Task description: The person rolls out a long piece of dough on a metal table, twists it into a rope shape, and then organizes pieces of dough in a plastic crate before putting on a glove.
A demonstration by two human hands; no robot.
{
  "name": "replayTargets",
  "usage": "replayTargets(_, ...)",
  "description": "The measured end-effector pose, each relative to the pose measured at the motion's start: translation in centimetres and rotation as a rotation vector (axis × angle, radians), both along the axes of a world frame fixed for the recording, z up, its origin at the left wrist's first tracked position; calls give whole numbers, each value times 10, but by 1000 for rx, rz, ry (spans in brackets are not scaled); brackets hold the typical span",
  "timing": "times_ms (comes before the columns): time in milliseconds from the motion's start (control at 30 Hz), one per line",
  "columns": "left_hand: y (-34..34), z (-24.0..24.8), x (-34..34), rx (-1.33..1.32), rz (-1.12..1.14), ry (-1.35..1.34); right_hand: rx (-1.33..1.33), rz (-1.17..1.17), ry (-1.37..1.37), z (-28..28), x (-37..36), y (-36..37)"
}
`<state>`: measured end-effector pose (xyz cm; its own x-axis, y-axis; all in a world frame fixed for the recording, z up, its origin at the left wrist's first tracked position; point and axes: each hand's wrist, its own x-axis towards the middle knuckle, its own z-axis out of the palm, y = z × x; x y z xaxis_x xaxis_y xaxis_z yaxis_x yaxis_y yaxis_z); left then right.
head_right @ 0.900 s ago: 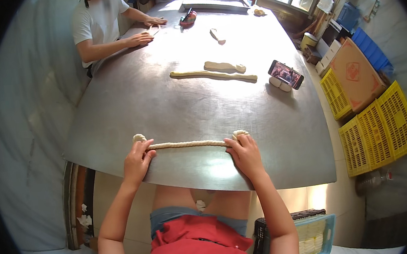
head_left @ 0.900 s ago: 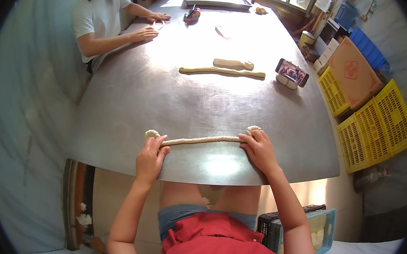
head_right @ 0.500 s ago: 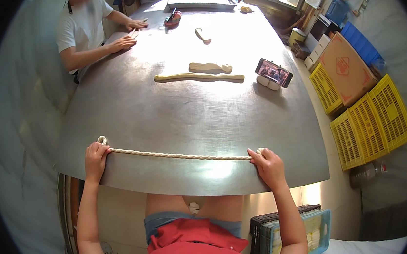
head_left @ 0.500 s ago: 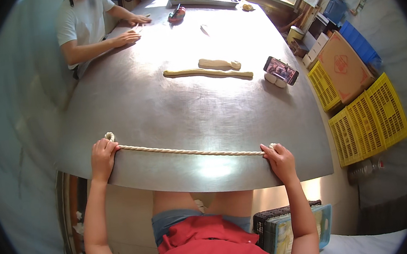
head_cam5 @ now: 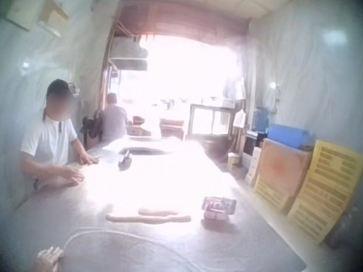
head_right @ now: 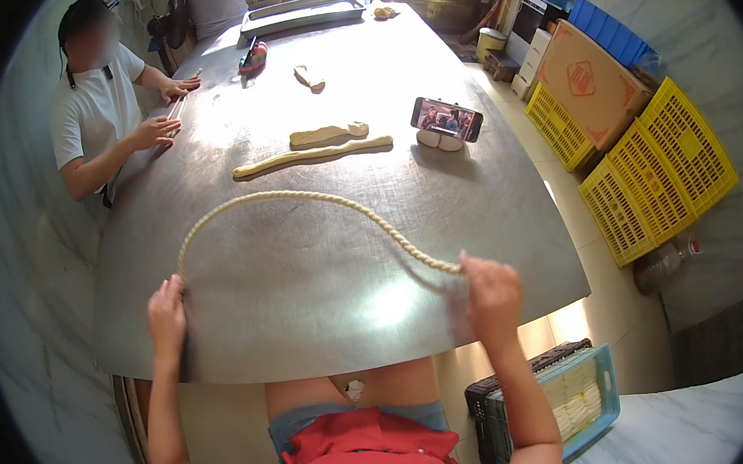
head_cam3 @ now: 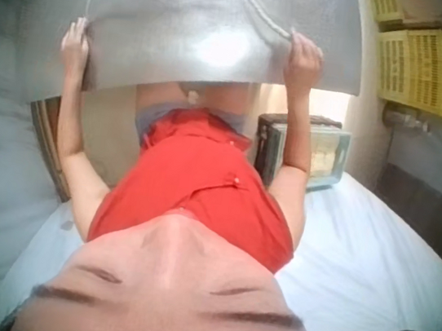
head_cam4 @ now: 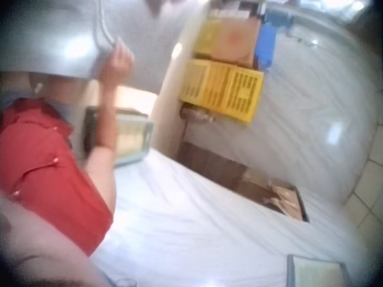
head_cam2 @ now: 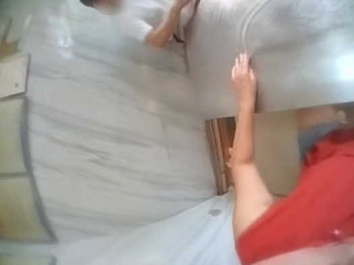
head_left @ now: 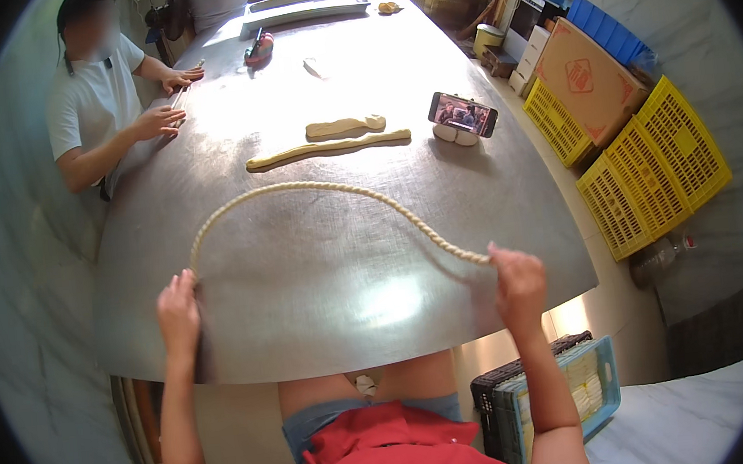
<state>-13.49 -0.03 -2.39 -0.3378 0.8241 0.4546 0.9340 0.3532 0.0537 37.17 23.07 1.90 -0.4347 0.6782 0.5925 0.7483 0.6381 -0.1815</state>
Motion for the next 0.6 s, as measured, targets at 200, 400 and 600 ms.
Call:
replayTargets(200,26,19,30,60,77,-302,-269,-361,-302,-89,-6,-6)
replayTargets(400,63,-36,-36,145,341,-144,-62,-556,-107,-86,9,134)
replayTargets(600,-2,-18,110,-202,97,-174,-117,46,-55,-63,9,65)
